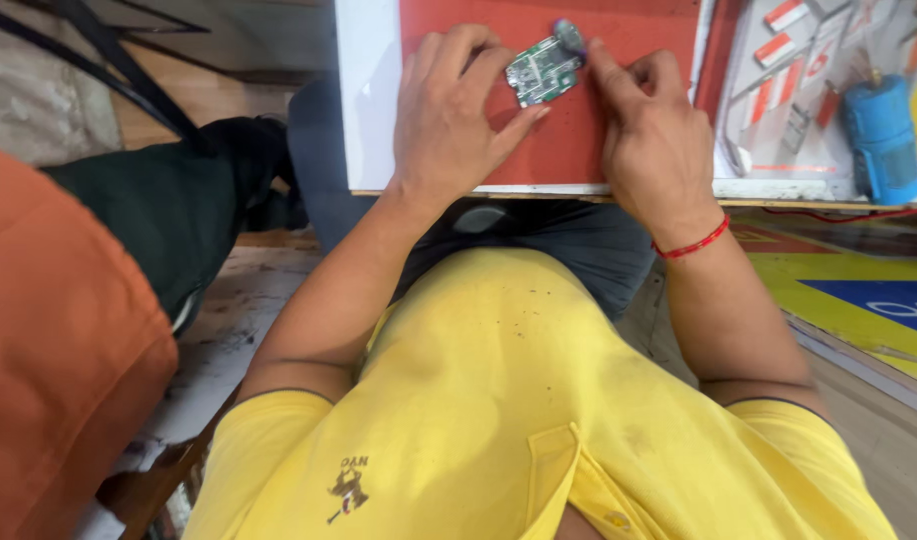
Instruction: The person uses a blue electric screwdriver to remove screws from a blue smartphone. After disassembling the phone, they place a small circuit board on a red mat and use a purple tool to scrape or clean its surface. Finally, they use a hot air gun to heat the circuit board.
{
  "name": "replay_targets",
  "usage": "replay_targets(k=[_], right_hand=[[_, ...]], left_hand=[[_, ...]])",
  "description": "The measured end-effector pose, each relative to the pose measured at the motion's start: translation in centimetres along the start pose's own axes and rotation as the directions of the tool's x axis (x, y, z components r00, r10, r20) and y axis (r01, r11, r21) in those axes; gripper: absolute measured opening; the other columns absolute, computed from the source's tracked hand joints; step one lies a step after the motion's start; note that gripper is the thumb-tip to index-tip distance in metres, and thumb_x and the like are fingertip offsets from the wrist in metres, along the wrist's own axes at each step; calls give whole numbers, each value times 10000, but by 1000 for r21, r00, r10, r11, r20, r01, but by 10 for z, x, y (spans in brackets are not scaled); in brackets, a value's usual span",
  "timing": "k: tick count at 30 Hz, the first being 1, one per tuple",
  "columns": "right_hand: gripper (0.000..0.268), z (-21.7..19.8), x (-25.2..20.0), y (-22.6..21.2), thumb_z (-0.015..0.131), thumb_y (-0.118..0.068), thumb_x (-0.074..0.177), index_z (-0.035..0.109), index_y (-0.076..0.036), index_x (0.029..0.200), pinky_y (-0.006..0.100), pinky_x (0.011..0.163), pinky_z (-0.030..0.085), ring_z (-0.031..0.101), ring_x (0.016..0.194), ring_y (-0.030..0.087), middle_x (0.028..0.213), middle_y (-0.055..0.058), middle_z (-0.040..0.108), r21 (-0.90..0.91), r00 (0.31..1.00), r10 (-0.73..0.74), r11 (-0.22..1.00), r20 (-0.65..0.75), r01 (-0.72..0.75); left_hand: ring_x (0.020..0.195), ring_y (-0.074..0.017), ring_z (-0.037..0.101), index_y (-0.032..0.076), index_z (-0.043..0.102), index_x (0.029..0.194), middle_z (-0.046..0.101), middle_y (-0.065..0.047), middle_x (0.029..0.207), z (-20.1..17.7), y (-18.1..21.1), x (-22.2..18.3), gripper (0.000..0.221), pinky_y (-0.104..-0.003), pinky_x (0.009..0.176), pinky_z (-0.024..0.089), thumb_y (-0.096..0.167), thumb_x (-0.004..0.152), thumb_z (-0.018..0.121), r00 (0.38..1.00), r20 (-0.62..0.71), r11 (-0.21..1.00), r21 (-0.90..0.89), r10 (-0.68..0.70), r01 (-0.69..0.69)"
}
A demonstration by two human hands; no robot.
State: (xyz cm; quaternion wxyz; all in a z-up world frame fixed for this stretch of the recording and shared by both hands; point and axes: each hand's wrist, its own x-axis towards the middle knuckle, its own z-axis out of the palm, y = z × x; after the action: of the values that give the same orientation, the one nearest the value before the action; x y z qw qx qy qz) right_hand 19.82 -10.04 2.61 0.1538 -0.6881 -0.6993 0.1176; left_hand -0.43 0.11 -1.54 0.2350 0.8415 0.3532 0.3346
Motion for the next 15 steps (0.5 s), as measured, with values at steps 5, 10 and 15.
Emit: replay_targets(k=[5, 10, 15], right_hand=[[551, 0, -9, 0, 536, 38, 941, 626, -90, 1469, 493, 732, 564, 681, 837, 398, 1091, 170, 617, 26, 998, -13, 1000, 54, 12], [488, 18, 5, 1, 572, 7, 979, 652, -98, 1448, 480, 689, 548, 661, 797, 388, 1144, 175, 617, 14, 988, -153, 988, 21, 153], [447, 5, 10, 11, 609, -18, 1022, 691, -177, 1431, 433, 618, 539, 689, 781, 322, 1158, 109, 647, -128, 991, -130, 984, -24, 126]], left_hand=[[1048, -280, 554, 61, 679, 1128, 576, -64, 1174, -2, -2, 0, 508, -421, 916, 473, 299, 781, 963, 1000, -20, 1000, -9, 7, -7], [1057, -306, 569, 63, 654, 1149, 567, -78, 1137, 2, -3, -2, 525, -429, 917, 477, 241, 757, 953, 1000, 1, 1000, -21, -21, 21], [1091, -321, 575, 58, 626, 1216, 575, -85, 1180, 3, -3, -5, 610, -445, 947, 472, 296, 784, 984, 999, -18, 999, -13, -34, 33]])
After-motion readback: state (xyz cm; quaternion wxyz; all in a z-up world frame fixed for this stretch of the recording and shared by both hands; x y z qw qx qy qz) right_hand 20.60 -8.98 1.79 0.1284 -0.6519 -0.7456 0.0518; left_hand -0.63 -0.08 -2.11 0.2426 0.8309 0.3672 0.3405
